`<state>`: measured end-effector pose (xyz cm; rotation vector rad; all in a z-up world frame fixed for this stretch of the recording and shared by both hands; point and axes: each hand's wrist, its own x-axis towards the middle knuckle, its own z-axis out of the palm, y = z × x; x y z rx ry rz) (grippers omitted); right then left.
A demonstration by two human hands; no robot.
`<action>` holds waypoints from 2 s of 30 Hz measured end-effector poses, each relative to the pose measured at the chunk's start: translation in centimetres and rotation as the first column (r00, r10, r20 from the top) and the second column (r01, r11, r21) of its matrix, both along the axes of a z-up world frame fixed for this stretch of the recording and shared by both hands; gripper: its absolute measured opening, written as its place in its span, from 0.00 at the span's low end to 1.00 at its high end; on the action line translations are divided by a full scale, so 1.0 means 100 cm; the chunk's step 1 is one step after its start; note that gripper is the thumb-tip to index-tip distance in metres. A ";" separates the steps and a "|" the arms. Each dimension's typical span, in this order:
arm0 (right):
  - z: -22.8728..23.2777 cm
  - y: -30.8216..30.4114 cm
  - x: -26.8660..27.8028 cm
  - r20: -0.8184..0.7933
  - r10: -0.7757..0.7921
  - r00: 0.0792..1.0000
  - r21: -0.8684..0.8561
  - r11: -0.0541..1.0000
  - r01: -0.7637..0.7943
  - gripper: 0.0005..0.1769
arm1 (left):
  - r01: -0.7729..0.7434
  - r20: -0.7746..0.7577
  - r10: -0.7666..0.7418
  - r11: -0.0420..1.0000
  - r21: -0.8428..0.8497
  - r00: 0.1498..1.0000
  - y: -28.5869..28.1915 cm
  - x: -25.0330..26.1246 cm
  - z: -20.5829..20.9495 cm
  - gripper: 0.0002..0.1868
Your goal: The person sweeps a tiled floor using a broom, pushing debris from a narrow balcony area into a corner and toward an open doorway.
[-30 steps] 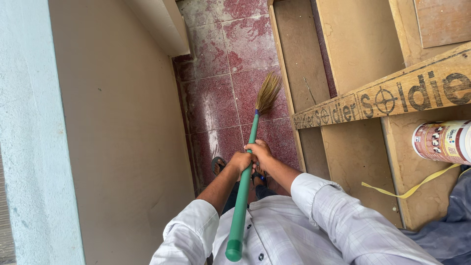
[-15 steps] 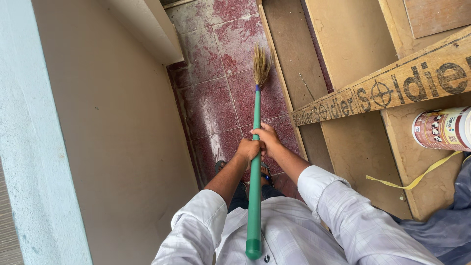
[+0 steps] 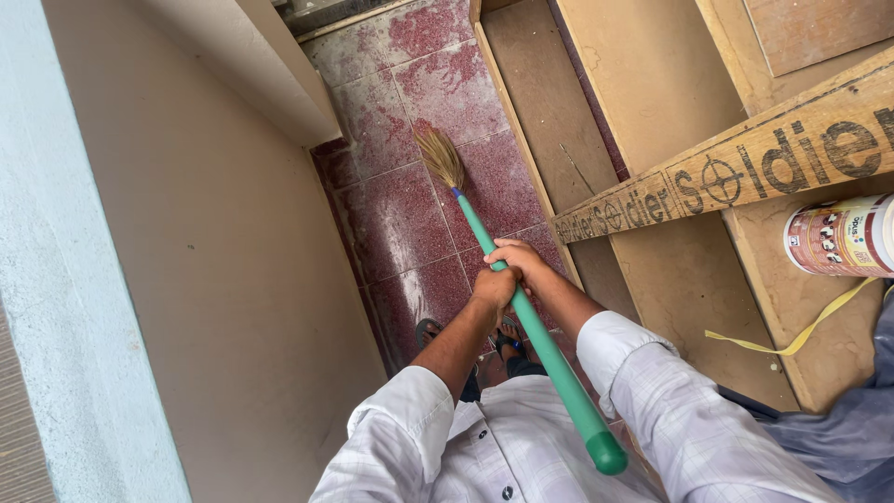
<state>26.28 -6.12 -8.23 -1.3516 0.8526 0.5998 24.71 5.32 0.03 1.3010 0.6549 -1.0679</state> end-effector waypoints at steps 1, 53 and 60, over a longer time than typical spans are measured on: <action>0.001 0.000 0.000 0.019 -0.038 0.999 0.004 0.999 0.038 0.42 | -0.001 0.007 0.001 1.000 -0.009 1.000 0.001 0.002 0.007 0.05; 0.065 -0.132 0.204 0.040 0.387 0.921 -0.177 0.910 -0.375 0.37 | -0.271 0.010 0.278 0.946 -0.178 0.961 -0.139 0.159 -0.026 0.23; 0.030 -0.157 0.216 0.094 0.309 0.946 -0.225 0.933 -0.282 0.39 | -0.242 0.059 0.253 0.958 -0.152 0.966 -0.157 0.168 -0.016 0.24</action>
